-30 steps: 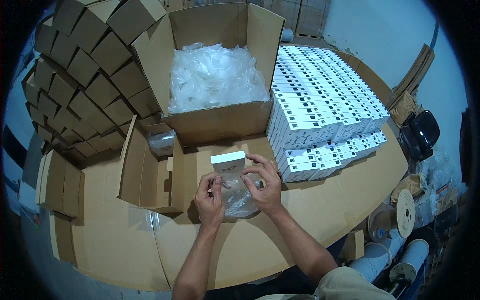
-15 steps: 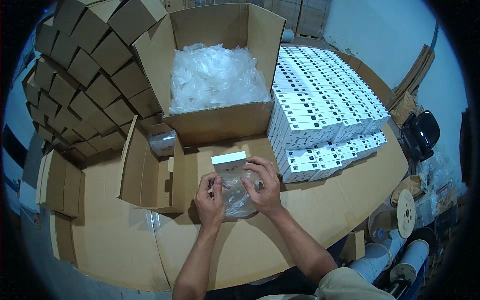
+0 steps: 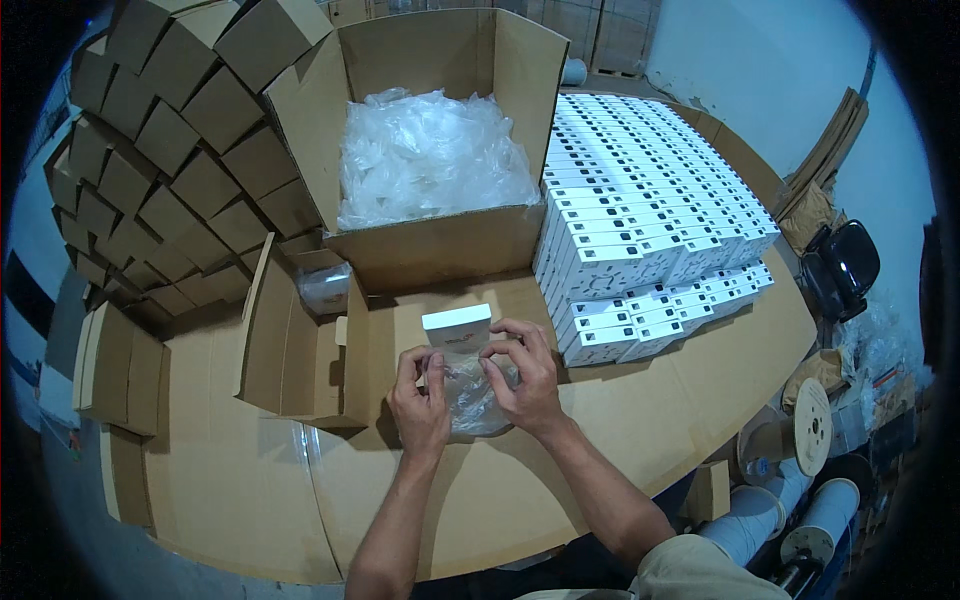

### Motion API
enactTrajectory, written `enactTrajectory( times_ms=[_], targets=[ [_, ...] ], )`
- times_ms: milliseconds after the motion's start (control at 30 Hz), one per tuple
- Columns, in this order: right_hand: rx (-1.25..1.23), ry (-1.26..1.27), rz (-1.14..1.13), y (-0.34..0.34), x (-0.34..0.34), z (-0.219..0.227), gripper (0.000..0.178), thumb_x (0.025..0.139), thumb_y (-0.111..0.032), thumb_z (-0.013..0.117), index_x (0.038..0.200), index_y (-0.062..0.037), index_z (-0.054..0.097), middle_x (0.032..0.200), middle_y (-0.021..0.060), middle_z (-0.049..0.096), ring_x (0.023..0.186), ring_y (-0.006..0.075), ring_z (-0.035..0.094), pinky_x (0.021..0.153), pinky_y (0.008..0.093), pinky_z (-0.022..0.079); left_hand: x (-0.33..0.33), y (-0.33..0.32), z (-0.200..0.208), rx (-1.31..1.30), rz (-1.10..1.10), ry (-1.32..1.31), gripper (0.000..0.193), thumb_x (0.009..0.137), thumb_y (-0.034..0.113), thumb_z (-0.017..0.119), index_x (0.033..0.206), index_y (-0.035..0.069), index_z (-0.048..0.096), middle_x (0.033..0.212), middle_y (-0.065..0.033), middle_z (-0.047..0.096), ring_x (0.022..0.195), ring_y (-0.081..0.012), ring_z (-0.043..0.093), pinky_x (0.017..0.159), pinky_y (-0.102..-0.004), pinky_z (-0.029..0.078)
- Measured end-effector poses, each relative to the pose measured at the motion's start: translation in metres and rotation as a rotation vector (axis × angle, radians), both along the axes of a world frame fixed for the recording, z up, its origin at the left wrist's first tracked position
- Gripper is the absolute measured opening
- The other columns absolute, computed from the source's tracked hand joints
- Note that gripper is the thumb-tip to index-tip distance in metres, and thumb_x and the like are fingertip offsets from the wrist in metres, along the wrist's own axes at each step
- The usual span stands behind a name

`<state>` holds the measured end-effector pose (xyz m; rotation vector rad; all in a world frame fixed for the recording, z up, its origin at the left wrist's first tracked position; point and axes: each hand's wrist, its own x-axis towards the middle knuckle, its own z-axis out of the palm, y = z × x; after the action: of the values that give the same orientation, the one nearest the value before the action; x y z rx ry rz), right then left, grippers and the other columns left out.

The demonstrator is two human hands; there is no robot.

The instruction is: Packing small white boxes into plastic bags and then placing them into larger cardboard shipping boxes.

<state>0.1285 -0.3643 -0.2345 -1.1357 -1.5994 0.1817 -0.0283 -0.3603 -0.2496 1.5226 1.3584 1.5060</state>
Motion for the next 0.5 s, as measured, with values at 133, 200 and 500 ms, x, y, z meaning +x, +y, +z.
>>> enactTrajectory(
  times_ms=[133,200,500],
  targets=[
    [0.016,-0.095,-0.014,-0.005,0.002,-0.002,0.017,0.077,0.001,0.074,0.091,-0.0042,0.066,0.108,0.0107,0.062,0.102,0.0290,0.059,0.087,0.0410,0.046,-0.001,-0.004,0.017,-0.099,-0.046,-0.090,0.032,0.089,0.020,0.078,0.108,0.003,0.059,0.092,-0.0105,0.071,0.083,-0.0175,0.070,0.073,-0.0326,0.056],
    [-0.006,-0.108,-0.024,-0.004,0.005,-0.005,0.018,0.077,0.000,0.073,0.093,-0.0054,0.066,0.106,0.0103,0.062,0.103,0.0295,0.059,0.087,0.0417,0.044,-0.003,-0.005,0.022,-0.149,-0.083,-0.036,0.041,0.081,0.018,0.084,0.109,0.003,0.058,0.098,-0.0125,0.072,0.086,-0.0190,0.071,0.076,-0.0337,0.057],
    [-0.003,-0.056,0.074,-0.004,0.006,0.006,0.015,0.081,-0.001,0.071,0.093,-0.0056,0.064,0.082,0.0026,0.067,0.075,0.0219,0.062,0.091,0.0403,0.041,-0.021,0.001,0.000,-0.278,-0.351,0.071,0.056,0.072,0.013,0.089,0.119,0.003,0.061,0.106,-0.0174,0.074,0.097,-0.0236,0.072,0.083,-0.0373,0.058]
  ],
)
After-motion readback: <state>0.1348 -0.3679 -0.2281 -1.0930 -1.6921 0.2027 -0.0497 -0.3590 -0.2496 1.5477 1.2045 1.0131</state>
